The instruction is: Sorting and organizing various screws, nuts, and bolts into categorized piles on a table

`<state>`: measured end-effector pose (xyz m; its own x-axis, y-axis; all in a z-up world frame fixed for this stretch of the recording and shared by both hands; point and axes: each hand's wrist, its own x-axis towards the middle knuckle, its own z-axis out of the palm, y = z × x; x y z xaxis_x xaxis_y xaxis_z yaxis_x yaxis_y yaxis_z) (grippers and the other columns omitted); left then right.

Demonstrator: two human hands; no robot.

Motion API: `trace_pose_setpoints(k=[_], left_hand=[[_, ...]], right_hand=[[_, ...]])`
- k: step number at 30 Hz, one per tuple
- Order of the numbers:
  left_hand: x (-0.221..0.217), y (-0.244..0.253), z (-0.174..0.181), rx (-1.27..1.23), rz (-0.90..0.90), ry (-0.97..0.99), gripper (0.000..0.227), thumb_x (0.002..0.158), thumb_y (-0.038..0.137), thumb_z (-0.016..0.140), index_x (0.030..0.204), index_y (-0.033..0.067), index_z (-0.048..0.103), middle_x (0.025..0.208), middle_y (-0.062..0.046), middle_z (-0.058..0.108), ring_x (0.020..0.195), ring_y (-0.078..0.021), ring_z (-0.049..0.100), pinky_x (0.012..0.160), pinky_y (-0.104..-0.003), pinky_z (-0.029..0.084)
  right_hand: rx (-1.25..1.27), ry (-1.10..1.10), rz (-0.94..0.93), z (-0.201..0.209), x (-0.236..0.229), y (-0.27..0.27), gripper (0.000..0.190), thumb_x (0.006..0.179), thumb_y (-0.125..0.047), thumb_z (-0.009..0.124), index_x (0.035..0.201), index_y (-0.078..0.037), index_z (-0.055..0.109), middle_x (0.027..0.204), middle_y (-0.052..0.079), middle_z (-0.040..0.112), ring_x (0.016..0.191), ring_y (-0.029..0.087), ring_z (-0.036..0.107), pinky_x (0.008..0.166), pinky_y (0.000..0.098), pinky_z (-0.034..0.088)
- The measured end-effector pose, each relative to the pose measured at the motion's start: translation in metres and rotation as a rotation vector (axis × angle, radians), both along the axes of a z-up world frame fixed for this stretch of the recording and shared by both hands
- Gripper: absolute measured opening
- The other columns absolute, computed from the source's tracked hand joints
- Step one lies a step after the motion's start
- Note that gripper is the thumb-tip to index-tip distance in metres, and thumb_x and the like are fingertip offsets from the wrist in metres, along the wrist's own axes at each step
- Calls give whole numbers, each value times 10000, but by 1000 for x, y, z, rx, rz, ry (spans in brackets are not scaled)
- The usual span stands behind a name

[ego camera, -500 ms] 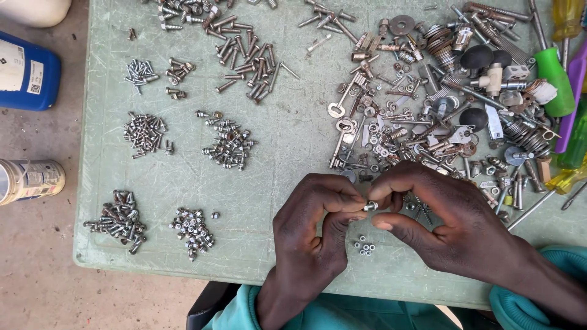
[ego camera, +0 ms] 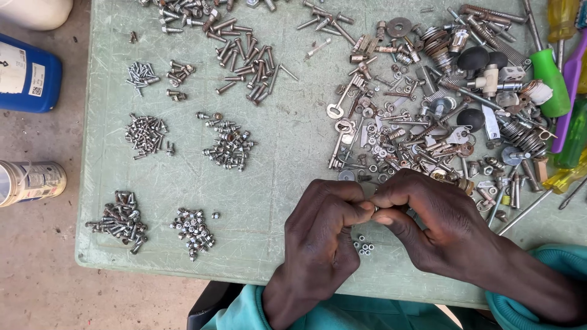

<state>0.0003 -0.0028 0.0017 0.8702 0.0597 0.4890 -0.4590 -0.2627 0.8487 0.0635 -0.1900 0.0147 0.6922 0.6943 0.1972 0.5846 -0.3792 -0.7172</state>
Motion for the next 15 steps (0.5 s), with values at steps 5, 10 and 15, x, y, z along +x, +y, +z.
trace_pose_setpoints(k=[5,10,15], left_hand=[[2,-8,-1,-20,19,0,208,909,-137,446,1000,31,528,1009,-136,636,890,-291,630,787,-395,522],[2,-10,-2,-23,22,13,196,898,-117,441,992,44,500,971,-132,609,870,-280,595,779,-395,500],[3,-14,-2,-32,33,10,211,853,-94,431,998,34,517,981,-137,608,881,-286,596,788,-401,499]], right_hand=[[-7,-41,-16,2,-5,0,186,1007,-221,525,1048,-56,599,838,67,609,673,200,587,645,331,474],[15,-37,-30,2,-7,2,192,1020,-209,498,1065,-44,587,863,79,619,712,215,604,685,339,489],[23,-13,-51,-1,-9,3,242,1042,-236,439,1012,-33,567,870,93,596,724,227,561,690,353,458]])
